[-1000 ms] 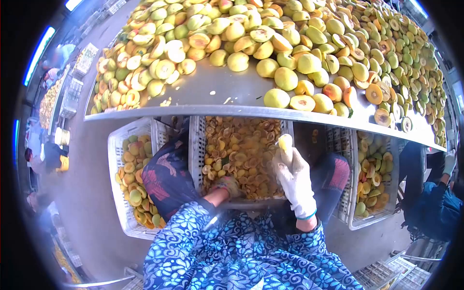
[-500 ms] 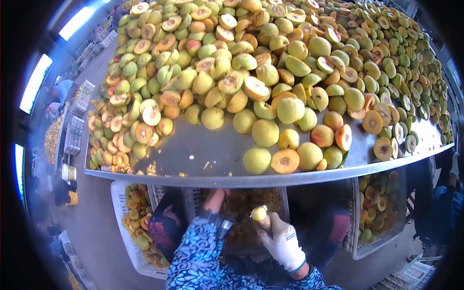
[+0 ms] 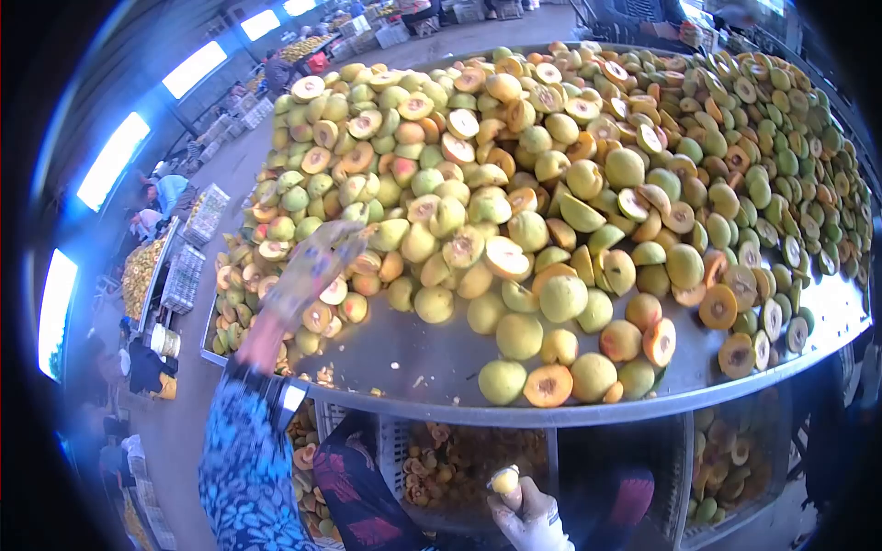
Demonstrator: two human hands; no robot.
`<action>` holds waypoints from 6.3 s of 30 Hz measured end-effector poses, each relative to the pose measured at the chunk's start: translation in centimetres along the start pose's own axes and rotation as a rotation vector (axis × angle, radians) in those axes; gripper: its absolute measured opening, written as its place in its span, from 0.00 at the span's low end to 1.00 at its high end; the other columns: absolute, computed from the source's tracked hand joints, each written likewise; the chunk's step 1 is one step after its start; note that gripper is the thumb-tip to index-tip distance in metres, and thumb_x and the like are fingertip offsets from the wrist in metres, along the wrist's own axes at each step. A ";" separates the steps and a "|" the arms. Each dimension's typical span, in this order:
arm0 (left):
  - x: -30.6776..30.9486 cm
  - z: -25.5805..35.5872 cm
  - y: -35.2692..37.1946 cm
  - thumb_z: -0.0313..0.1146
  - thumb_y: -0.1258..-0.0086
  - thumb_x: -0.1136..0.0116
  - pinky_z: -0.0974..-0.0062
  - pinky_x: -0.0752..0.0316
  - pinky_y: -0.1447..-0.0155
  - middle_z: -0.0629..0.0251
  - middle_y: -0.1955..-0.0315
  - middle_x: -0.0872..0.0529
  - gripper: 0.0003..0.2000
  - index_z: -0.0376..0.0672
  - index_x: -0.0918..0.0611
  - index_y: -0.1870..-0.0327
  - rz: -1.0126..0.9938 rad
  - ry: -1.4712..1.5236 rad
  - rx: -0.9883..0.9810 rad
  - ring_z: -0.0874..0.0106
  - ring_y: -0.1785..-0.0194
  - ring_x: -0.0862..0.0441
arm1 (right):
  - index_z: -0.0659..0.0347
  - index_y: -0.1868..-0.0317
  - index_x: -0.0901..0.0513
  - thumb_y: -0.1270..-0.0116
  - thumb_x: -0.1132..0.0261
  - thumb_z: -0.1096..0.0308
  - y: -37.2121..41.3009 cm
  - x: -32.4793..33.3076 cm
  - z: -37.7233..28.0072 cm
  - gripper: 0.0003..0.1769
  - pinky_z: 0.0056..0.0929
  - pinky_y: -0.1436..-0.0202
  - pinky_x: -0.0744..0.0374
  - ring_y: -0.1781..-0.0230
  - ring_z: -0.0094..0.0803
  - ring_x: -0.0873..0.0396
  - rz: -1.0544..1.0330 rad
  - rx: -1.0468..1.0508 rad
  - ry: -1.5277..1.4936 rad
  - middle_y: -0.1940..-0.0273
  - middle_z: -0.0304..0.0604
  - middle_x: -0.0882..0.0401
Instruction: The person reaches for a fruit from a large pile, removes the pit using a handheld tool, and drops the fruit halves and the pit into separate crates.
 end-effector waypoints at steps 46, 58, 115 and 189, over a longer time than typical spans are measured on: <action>-3.6 -8.6 -10.7 0.53 0.41 0.32 0.59 0.28 0.36 0.49 0.41 0.22 0.32 0.43 0.23 0.39 0.368 -0.297 0.148 0.53 0.40 0.22 | 0.62 0.42 0.22 0.30 0.37 0.62 -2.4 -5.3 3.3 0.20 0.44 0.60 0.19 0.62 0.55 0.16 -0.120 -0.049 0.105 0.60 0.60 0.16; -10.0 -8.9 -7.4 0.35 0.32 0.47 0.59 0.28 0.40 0.64 0.51 0.22 0.12 0.58 0.16 0.51 0.222 -1.016 -0.805 0.59 0.45 0.24 | 0.60 0.48 0.21 0.27 0.41 0.59 -1.0 -7.3 3.2 0.15 0.48 0.65 0.21 0.69 0.58 0.19 -0.155 0.029 0.200 0.67 0.60 0.18; -11.7 8.7 34.7 0.36 0.23 0.49 0.74 0.30 0.38 0.65 0.48 0.19 0.15 0.39 0.23 0.41 0.409 1.427 0.296 0.74 0.44 0.24 | 0.66 0.51 0.22 0.37 0.33 0.70 5.0 -13.7 -1.9 0.15 0.29 0.59 0.21 0.64 0.26 0.21 -0.145 0.349 -0.043 0.63 0.44 0.17; -8.1 7.4 32.0 0.46 0.22 0.47 0.80 0.26 0.67 0.65 0.73 0.13 0.22 0.36 0.14 0.71 0.247 1.427 0.166 0.79 0.71 0.19 | 0.55 0.63 0.31 0.23 0.43 0.53 8.4 -15.4 -1.3 0.16 0.15 0.92 0.45 0.90 0.13 0.45 -1.395 -0.894 -1.128 0.84 0.27 0.41</action>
Point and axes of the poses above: each hand's wrist, its own y-axis away from the middle knuckle, its own x-axis out of the back of the hand, z = x × y, the point moved 4 cm from there along -y, towards the middle knuckle
